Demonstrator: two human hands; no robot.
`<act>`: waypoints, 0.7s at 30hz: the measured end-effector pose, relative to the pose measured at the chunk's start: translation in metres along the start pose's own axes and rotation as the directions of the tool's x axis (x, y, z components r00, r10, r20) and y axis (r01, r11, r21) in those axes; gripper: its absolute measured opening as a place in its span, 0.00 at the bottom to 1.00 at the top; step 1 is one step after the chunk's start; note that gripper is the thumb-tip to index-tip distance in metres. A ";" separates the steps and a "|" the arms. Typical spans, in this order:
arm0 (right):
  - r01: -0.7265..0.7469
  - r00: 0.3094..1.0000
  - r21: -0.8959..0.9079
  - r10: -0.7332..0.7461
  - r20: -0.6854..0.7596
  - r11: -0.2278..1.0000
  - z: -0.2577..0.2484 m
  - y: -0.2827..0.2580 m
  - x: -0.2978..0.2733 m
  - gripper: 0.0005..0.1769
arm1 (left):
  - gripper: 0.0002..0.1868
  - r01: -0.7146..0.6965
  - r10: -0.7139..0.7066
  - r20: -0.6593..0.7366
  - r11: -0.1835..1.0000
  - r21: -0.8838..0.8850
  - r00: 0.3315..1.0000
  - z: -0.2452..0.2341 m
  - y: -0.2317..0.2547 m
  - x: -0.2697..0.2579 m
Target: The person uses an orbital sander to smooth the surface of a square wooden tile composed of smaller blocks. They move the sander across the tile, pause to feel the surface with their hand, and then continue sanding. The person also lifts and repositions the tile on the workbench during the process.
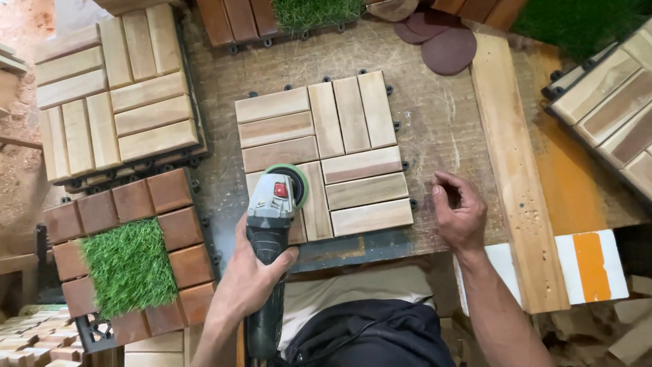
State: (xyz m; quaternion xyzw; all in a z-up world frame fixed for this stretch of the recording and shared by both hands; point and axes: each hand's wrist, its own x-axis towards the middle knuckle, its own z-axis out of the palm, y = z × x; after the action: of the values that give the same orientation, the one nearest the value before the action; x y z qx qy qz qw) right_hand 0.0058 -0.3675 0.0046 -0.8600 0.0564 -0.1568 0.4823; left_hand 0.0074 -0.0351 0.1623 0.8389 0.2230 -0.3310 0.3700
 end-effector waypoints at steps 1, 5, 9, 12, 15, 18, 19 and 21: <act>-0.012 1.000 -0.008 0.012 -0.013 1.000 0.000 -0.001 0.000 0.14 | 0.57 0.031 -0.031 0.014 1.000 -0.002 0.999 0.001 0.001 -0.002; -0.014 0.999 0.082 0.017 -0.036 0.997 0.003 -0.004 0.001 0.13 | 0.59 0.078 -0.080 0.068 0.997 0.029 0.995 0.008 0.022 -0.002; -0.042 0.966 0.271 0.109 -0.234 0.962 0.005 0.010 -0.003 0.13 | 0.57 -0.065 0.059 0.094 0.996 0.062 0.994 0.029 0.036 0.007; 0.015 0.927 0.427 0.147 -0.344 0.904 0.007 0.018 0.001 0.13 | 0.59 -0.128 0.117 0.120 0.987 0.093 0.986 0.043 0.056 0.015; 0.011 0.926 0.436 0.156 -0.345 0.900 0.005 0.014 0.003 0.13 | 0.58 -0.187 0.175 0.145 0.980 0.073 0.974 0.054 0.075 0.014; -0.036 0.977 0.315 0.100 -0.188 0.948 0.005 0.003 0.016 0.13 | 0.57 -0.230 0.224 0.122 0.973 0.033 0.967 0.061 0.077 0.025; -0.060 0.994 0.236 0.081 -0.080 0.970 0.005 0.000 0.021 0.13 | 0.56 -0.246 0.241 0.114 0.969 0.031 0.964 0.064 0.076 0.032; -0.040 0.999 0.166 0.041 -0.001 0.985 0.011 -0.005 0.023 0.14 | 0.57 -0.233 0.229 0.098 0.972 0.035 0.969 0.058 0.072 0.032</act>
State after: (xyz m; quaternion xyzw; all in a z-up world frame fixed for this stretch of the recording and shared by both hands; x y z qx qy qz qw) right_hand 0.0305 -0.3617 0.0089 -0.8152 0.0617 -0.1529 0.5551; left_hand 0.0508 -0.1208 0.1436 0.8511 0.0988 -0.3295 0.3966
